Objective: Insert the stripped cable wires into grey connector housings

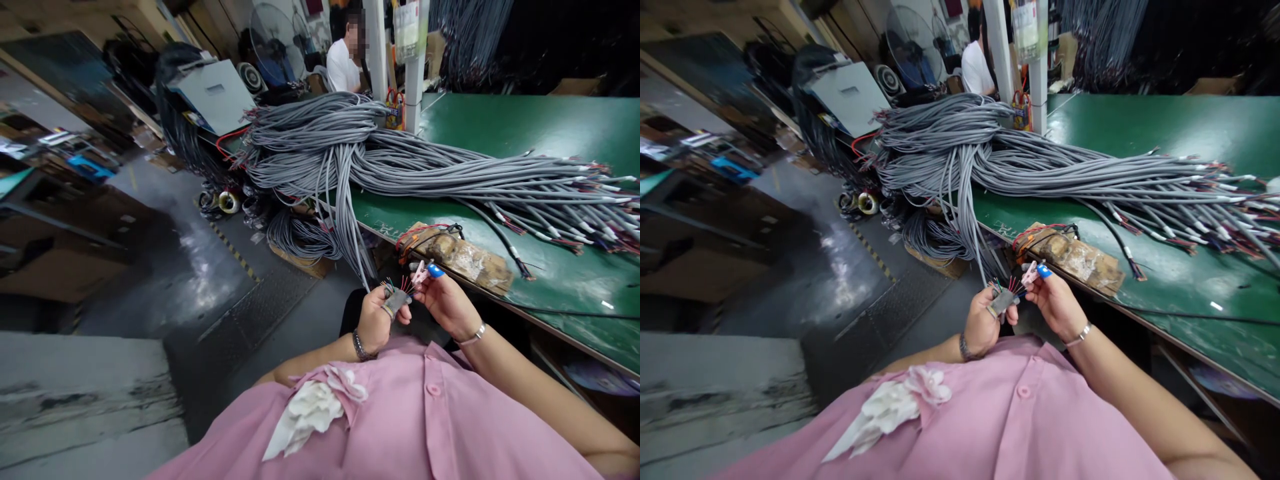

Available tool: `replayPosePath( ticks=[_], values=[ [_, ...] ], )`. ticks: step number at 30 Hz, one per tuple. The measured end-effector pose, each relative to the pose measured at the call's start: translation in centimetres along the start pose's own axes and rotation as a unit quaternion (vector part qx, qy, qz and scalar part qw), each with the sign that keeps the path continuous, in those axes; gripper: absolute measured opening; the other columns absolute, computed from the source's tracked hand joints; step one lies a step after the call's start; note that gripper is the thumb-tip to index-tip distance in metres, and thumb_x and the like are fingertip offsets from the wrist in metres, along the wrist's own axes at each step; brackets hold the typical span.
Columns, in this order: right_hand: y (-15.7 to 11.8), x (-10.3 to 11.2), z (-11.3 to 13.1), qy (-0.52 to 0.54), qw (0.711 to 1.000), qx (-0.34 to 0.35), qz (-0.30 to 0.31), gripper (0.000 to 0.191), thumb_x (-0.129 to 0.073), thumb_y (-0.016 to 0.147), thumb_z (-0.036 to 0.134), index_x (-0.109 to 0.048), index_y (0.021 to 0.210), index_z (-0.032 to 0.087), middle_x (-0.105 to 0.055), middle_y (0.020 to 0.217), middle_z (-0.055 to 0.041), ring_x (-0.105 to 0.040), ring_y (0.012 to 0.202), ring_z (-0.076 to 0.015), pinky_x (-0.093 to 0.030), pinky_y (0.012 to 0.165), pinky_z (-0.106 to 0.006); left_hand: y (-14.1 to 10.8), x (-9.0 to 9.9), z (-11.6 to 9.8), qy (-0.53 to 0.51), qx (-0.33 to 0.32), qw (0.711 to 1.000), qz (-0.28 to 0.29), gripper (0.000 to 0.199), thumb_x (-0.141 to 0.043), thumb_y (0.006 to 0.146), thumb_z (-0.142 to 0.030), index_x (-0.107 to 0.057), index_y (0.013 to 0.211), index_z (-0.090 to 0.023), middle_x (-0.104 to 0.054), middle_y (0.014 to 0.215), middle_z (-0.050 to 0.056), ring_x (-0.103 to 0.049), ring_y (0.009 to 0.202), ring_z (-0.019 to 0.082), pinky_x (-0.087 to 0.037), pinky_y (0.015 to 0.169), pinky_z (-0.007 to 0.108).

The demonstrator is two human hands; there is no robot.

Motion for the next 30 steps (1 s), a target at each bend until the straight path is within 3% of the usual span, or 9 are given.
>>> replayPosePath(
  ticks=[8,17,24,30],
  values=[
    [0.7,0.6,-0.6,-0.014,1.000,0.018,0.010,0.042,-0.059,0.081,0.059,-0.069,0.087,0.018,-0.067,0.080,-0.0047,-0.057,0.064,-0.0136,-0.047,0.056,-0.026,0.7,-0.5,0.3,0.013,0.005,1.000,0.016,0.034,-0.066,0.075,-0.046,-0.057,0.068,-0.014,-0.061,0.053,0.000,-0.052,0.041,0.010,-0.043,0.042,0.022],
    [1.4,0.6,-0.6,0.037,0.999,0.030,-0.025,0.029,-0.070,0.075,0.050,-0.069,0.080,0.021,-0.069,0.078,-0.0018,-0.059,0.067,-0.0142,-0.050,0.062,-0.026,0.9,-0.6,0.8,0.032,0.024,0.999,0.009,0.035,-0.067,0.073,-0.047,-0.057,0.069,-0.014,-0.061,0.052,0.001,-0.051,0.039,0.009,-0.043,0.041,0.022],
    [0.8,0.6,-1.1,0.056,0.998,-0.027,0.020,0.043,-0.056,0.079,0.064,-0.067,0.082,0.022,-0.069,0.087,-0.0037,-0.059,0.066,-0.0141,-0.049,0.058,-0.026,0.3,0.0,0.7,0.019,0.013,1.000,0.011,0.033,-0.066,0.074,-0.045,-0.057,0.071,-0.014,-0.061,0.053,0.000,-0.052,0.041,0.010,-0.043,0.042,0.022],
    [0.5,0.3,-0.4,0.036,0.999,-0.014,0.017,0.026,-0.064,0.081,0.048,-0.068,0.087,0.022,-0.069,0.086,-0.0018,-0.058,0.068,-0.0127,-0.048,0.060,-0.024,0.1,0.3,0.1,0.023,0.001,1.000,-0.008,0.037,-0.065,0.075,-0.050,-0.057,0.071,-0.014,-0.061,0.054,0.000,-0.052,0.042,0.009,-0.043,0.044,0.022]
  ],
)
Point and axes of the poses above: each hand's wrist, its own y-axis towards the middle knuckle, its own x-axis out of the back of the hand, z = x × y, the point moved 5 cm from there along y, towards the middle knuckle
